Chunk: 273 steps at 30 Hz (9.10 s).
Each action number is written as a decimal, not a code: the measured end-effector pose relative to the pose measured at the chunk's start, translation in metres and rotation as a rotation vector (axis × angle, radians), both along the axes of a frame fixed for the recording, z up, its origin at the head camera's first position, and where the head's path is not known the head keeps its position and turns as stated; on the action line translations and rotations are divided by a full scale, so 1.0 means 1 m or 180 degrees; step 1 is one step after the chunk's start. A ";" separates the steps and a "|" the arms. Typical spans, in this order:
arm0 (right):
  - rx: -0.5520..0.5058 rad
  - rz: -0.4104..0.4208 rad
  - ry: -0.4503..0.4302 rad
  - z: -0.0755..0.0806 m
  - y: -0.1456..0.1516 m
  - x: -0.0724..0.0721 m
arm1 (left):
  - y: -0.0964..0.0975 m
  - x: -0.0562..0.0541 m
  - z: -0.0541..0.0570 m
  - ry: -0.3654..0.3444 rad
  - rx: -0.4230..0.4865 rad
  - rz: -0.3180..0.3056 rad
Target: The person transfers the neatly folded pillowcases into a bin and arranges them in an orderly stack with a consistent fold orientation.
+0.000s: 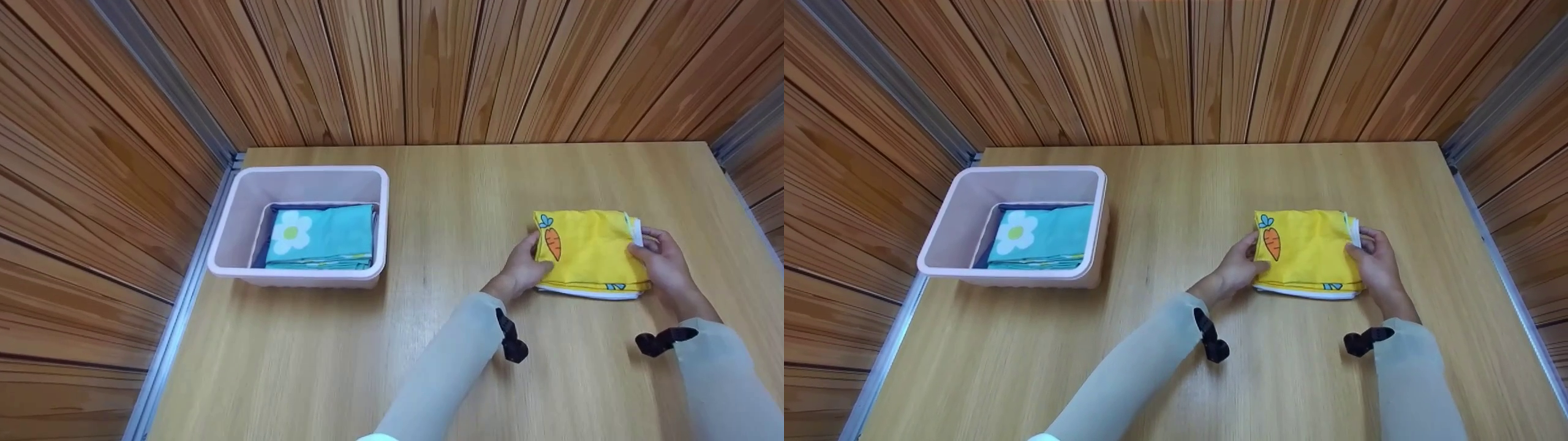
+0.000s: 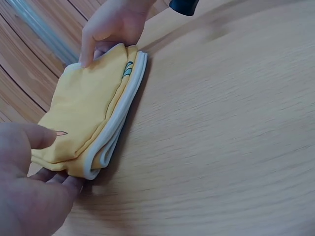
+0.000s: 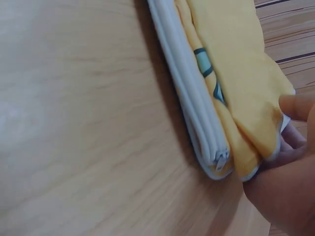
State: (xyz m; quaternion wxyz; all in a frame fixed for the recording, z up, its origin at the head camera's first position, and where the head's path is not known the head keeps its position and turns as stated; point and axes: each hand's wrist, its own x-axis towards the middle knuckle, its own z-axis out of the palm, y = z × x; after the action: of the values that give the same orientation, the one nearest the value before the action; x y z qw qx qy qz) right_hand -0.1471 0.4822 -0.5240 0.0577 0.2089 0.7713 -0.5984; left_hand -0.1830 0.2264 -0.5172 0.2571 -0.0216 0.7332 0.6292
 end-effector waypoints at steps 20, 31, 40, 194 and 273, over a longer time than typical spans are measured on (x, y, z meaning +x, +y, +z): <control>0.0150 0.0884 0.0208 -0.012 0.006 0.013 | -0.002 0.002 -0.004 0.0250 -0.0319 -0.0483; 0.0390 0.1148 0.0397 -0.014 0.011 0.014 | -0.004 0.002 -0.007 0.0305 -0.0287 -0.0585; 0.0284 0.1086 0.0265 -0.013 0.012 0.011 | -0.004 0.004 -0.006 0.0231 -0.0277 -0.0579; -0.2204 0.0915 0.0581 0.094 -0.031 0.021 | -0.076 0.016 0.078 0.0614 0.1518 -0.0721; -0.2394 0.0959 0.0867 0.121 -0.090 0.020 | -0.137 0.013 0.100 0.0696 0.1868 -0.0727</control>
State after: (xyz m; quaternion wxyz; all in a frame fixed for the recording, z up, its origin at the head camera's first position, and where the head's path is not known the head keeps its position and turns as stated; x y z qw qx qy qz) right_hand -0.1272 0.3924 -0.4026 0.1142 -0.0227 0.5218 -0.8451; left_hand -0.1695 0.0894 -0.4176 0.2410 0.2034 0.5416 0.7792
